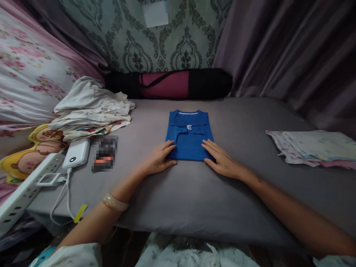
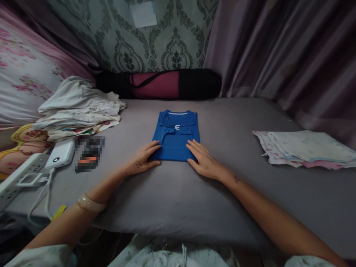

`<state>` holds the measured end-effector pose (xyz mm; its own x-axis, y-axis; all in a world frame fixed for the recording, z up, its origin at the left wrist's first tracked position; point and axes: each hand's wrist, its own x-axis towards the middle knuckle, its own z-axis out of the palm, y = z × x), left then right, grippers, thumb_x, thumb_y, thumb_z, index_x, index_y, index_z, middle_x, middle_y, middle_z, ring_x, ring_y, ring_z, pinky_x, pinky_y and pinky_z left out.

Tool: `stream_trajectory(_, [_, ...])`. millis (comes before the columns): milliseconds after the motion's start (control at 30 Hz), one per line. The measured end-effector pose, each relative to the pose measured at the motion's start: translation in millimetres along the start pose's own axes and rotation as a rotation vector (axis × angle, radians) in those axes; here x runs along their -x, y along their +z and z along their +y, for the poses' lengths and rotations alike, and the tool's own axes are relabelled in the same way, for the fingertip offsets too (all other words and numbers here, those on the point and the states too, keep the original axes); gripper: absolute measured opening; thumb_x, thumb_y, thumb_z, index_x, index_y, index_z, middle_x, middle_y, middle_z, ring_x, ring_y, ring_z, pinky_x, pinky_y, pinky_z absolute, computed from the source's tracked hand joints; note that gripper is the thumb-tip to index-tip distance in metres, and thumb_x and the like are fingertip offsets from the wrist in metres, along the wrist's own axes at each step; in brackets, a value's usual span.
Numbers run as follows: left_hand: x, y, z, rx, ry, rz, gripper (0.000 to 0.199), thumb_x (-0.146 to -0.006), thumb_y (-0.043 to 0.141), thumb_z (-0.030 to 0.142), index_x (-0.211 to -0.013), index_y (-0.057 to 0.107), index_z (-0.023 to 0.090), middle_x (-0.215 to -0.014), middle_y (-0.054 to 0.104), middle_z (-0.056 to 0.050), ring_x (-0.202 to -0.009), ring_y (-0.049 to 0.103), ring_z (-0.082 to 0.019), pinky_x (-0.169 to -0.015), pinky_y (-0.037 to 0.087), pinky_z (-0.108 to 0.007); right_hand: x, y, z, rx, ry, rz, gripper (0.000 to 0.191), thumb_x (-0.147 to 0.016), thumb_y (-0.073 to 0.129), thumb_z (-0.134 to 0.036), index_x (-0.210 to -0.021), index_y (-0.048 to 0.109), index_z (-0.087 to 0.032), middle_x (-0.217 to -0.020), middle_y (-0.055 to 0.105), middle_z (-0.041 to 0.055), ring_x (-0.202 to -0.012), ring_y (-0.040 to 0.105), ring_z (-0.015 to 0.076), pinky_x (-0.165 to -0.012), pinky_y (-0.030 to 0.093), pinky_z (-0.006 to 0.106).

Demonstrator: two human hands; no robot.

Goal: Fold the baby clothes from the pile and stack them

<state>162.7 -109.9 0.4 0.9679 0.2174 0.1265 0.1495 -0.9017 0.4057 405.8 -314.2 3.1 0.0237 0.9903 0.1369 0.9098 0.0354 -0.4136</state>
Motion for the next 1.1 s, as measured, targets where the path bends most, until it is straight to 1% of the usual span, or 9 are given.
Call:
stream_trajectory(133, [7.5, 0.6, -2.3, 0.009, -0.05, -0.068, 0.069, -0.094, 0.04, 0.054, -0.149, 0.027, 0.014, -0.157, 0.025, -0.016, -0.146, 0.018, -0.025, -0.119, 0.022, -0.045, 9.7, 4.4, 4.7, 0.054, 0.045, -0.047, 0.063, -0.098, 0.034, -0.045, -0.153, 0.02, -0.019, -0.157, 0.023, 0.0113, -0.145, 0.017, 0.0266, -0.118, 0.021, 0.05])
stream_trajectory(300, [8.0, 0.0, -3.9, 0.001, -0.041, -0.094, 0.067, -0.095, 0.037, 0.053, -0.151, 0.023, 0.018, -0.158, 0.022, -0.014, -0.147, 0.016, -0.025, -0.119, 0.022, -0.046, 11.9, 5.0, 4.8, 0.091, 0.033, -0.065, 0.062, -0.099, 0.03, -0.044, -0.154, 0.015, -0.022, -0.158, 0.022, 0.0096, -0.145, 0.018, 0.0259, -0.118, 0.021, 0.05])
stream_trajectory(400, [6.3, -1.7, -7.8, -0.048, -0.004, -0.014, 0.064, -0.092, 0.046, 0.054, -0.146, 0.035, 0.021, -0.157, 0.024, -0.013, -0.146, 0.02, -0.028, -0.117, 0.024, -0.049, 10.8, -0.1, 5.9, 0.102, 0.0, -0.031, 0.064, -0.098, 0.036, -0.044, -0.154, 0.015, -0.023, -0.159, 0.02, 0.009, -0.146, 0.016, 0.0263, -0.118, 0.022, 0.051])
stream_trajectory(467, [5.1, -3.3, -8.6, -0.086, 0.037, 0.023, 0.056, -0.091, 0.049, 0.052, -0.139, 0.046, 0.022, -0.153, 0.033, -0.012, -0.143, 0.027, -0.029, -0.116, 0.028, -0.049, 10.4, -3.1, 7.4, 0.112, -0.026, 0.004, 0.063, -0.096, 0.041, -0.044, -0.153, 0.023, -0.023, -0.158, 0.024, 0.0099, -0.145, 0.018, 0.0268, -0.117, 0.022, 0.052])
stream_trajectory(600, [3.7, -8.0, -3.0, -0.108, 0.091, -0.005, 0.042, -0.097, 0.04, 0.043, -0.13, 0.053, 0.021, -0.14, 0.05, -0.011, -0.129, 0.048, -0.024, -0.109, 0.041, -0.041, 10.6, -4.7, 10.3, 0.096, -0.037, 0.001, 0.052, -0.096, 0.043, -0.042, -0.144, 0.042, -0.023, -0.149, 0.041, 0.0123, -0.139, 0.035, 0.0279, -0.113, 0.03, 0.053])
stream_trajectory(733, [-0.6, -13.2, 5.0, -0.196, 0.107, -0.005, 0.035, -0.098, 0.034, 0.032, -0.118, 0.059, 0.019, -0.131, 0.059, -0.012, -0.121, 0.055, -0.023, -0.105, 0.044, -0.04, 10.4, -3.9, 8.8, 0.084, -0.024, 0.032, 0.052, -0.094, 0.046, -0.04, -0.143, 0.045, -0.023, -0.146, 0.045, 0.0124, -0.135, 0.041, 0.0276, -0.111, 0.034, 0.051])
stream_trajectory(833, [-9.3, -16.1, 7.7, -0.211, -0.007, 0.029, 0.03, -0.096, 0.035, 0.029, -0.112, 0.059, 0.021, -0.107, 0.07, -0.009, -0.099, 0.066, -0.02, -0.09, 0.052, -0.034, 7.9, -3.3, 5.1, 0.095, 0.024, 0.073, 0.058, -0.088, 0.053, -0.038, -0.144, 0.043, -0.023, -0.144, 0.048, 0.0109, -0.133, 0.044, 0.0277, -0.112, 0.032, 0.053])
stream_trajectory(967, [-21.3, -16.7, 5.5, -0.123, -0.216, 0.106, 0.028, -0.096, 0.036, 0.033, -0.11, 0.056, 0.022, -0.08, 0.07, -0.004, -0.073, 0.068, -0.018, -0.07, 0.052, -0.029, 0.6, -0.7, 7.9, 0.102, 0.068, 0.125, 0.058, -0.084, 0.053, -0.028, -0.141, 0.046, -0.023, -0.138, 0.055, 0.0099, -0.127, 0.049, 0.0279, -0.109, 0.035, 0.053])
stream_trajectory(1100, [-20.5, -12.7, -4.1, -0.043, -0.129, 0.119, 0.034, -0.093, 0.046, 0.048, -0.112, 0.057, 0.022, -0.102, 0.07, -0.007, -0.094, 0.067, -0.022, -0.082, 0.053, -0.035, -4.1, 4.2, 21.9, 0.075, 0.013, 0.154, 0.059, -0.078, 0.045, -0.011, -0.135, 0.053, -0.02, -0.133, 0.059, 0.0091, -0.124, 0.053, 0.0241, -0.106, 0.041, 0.048])
